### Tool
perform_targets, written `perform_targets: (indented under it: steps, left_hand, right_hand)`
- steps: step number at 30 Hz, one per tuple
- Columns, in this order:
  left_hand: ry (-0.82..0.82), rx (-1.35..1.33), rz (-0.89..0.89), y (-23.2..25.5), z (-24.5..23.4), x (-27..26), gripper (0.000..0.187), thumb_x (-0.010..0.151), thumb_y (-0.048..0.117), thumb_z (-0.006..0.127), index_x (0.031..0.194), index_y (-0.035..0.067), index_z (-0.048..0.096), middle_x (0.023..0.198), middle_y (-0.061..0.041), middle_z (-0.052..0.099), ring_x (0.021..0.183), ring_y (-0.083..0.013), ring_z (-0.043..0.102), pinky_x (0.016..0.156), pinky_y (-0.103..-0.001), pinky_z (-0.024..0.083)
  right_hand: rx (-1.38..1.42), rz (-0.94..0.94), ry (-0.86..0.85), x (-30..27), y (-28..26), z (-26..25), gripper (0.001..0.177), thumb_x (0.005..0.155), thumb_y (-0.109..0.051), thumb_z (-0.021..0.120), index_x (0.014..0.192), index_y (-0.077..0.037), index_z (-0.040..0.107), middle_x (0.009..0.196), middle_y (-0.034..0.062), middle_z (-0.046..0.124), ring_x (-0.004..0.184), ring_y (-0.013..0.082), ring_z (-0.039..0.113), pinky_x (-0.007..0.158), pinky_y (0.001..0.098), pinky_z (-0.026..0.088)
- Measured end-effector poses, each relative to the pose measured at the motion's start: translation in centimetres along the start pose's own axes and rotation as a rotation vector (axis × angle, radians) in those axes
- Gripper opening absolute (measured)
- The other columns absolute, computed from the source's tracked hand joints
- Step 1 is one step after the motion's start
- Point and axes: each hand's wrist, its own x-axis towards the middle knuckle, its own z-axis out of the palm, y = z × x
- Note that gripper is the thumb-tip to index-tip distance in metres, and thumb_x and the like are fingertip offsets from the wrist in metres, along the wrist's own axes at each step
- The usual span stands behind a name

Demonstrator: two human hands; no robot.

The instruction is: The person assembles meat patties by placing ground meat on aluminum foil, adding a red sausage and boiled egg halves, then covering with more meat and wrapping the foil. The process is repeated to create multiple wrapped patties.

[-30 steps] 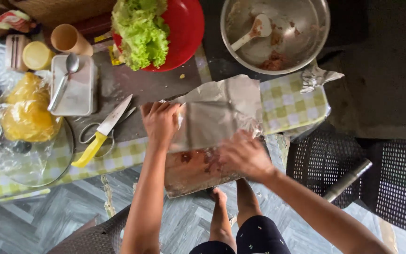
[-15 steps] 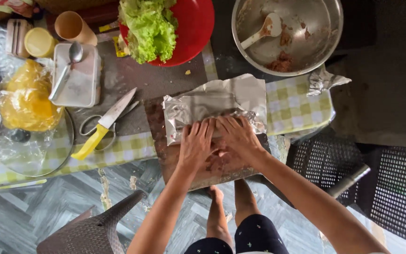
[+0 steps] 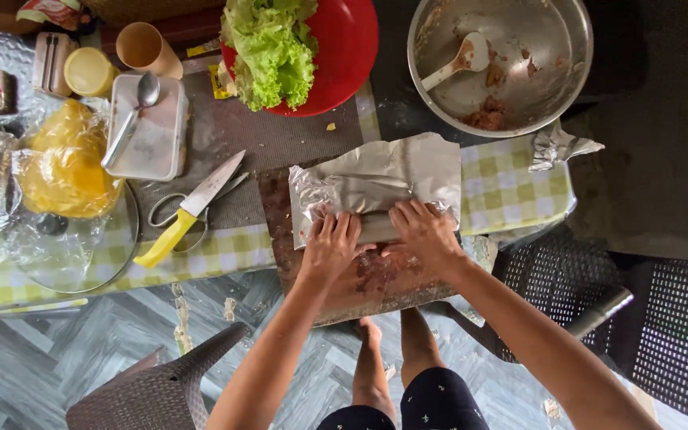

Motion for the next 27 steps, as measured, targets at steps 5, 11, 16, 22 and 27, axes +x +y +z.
perform_targets:
  steps: [5, 11, 16, 22, 27]
  left_hand:
    - [-0.039, -0.063, -0.012, -0.7, -2.7, 0.4, 0.079, 0.084, 0.072, 0.067, 0.120, 0.002, 0.064, 0.119, -0.017, 0.065, 0.113, -0.0369, 0.066, 0.086, -0.047, 0.062]
    - [-0.195, 0.086, -0.017, 2.3, -5.7, 1.1, 0.062, 0.079, 0.043, 0.063, 0.135, 0.018, 0.056, 0.134, -0.012, 0.056, 0.127, -0.0358, 0.053, 0.102, -0.050, 0.046]
    - [-0.014, 0.081, 0.004, 3.3, -3.0, 0.0, 0.045, 0.095, 0.029, 0.055, 0.138, 0.014, 0.056, 0.137, -0.013, 0.054, 0.122, -0.0330, 0.055, 0.104, -0.055, 0.046]
    - [-0.079, -0.111, -0.056, 1.6, -0.6, 1.4, 0.060, 0.098, 0.062, 0.054, 0.129, 0.009, 0.057, 0.126, -0.013, 0.055, 0.118, -0.0357, 0.057, 0.101, -0.058, 0.049]
    - [0.137, -0.053, -0.071, 1.2, -0.3, 2.4, 0.051, 0.093, 0.059, 0.050, 0.123, 0.018, 0.062, 0.119, -0.011, 0.057, 0.113, -0.0343, 0.061, 0.090, -0.050, 0.051]
  right_hand:
    - [0.197, 0.093, -0.119, -0.5, 0.8, -2.2, 0.095, 0.076, -0.082, 0.063, 0.128, -0.002, 0.060, 0.132, 0.0085, 0.059, 0.124, 0.0235, 0.055, 0.105, 0.0391, 0.053]
    - [-0.224, 0.058, 0.162, -2.6, -3.0, -4.3, 0.083, 0.081, -0.061, 0.058, 0.148, -0.013, 0.046, 0.139, 0.0133, 0.052, 0.133, 0.0308, 0.044, 0.110, 0.0603, 0.037]
    - [-0.094, 0.032, 0.089, -2.6, -3.7, -1.1, 0.081, 0.080, -0.043, 0.064, 0.146, -0.001, 0.044, 0.145, 0.0148, 0.051, 0.139, 0.0312, 0.044, 0.117, 0.0483, 0.034]
    - [0.092, 0.042, 0.112, -0.6, -1.4, -1.2, 0.083, 0.075, -0.055, 0.072, 0.137, -0.002, 0.053, 0.135, 0.0128, 0.057, 0.124, 0.0281, 0.054, 0.108, 0.0423, 0.044]
    - [0.215, 0.079, 0.020, 1.3, -0.7, -3.4, 0.090, 0.070, -0.071, 0.073, 0.126, -0.002, 0.056, 0.133, 0.0143, 0.058, 0.125, 0.0301, 0.054, 0.104, 0.0429, 0.046]
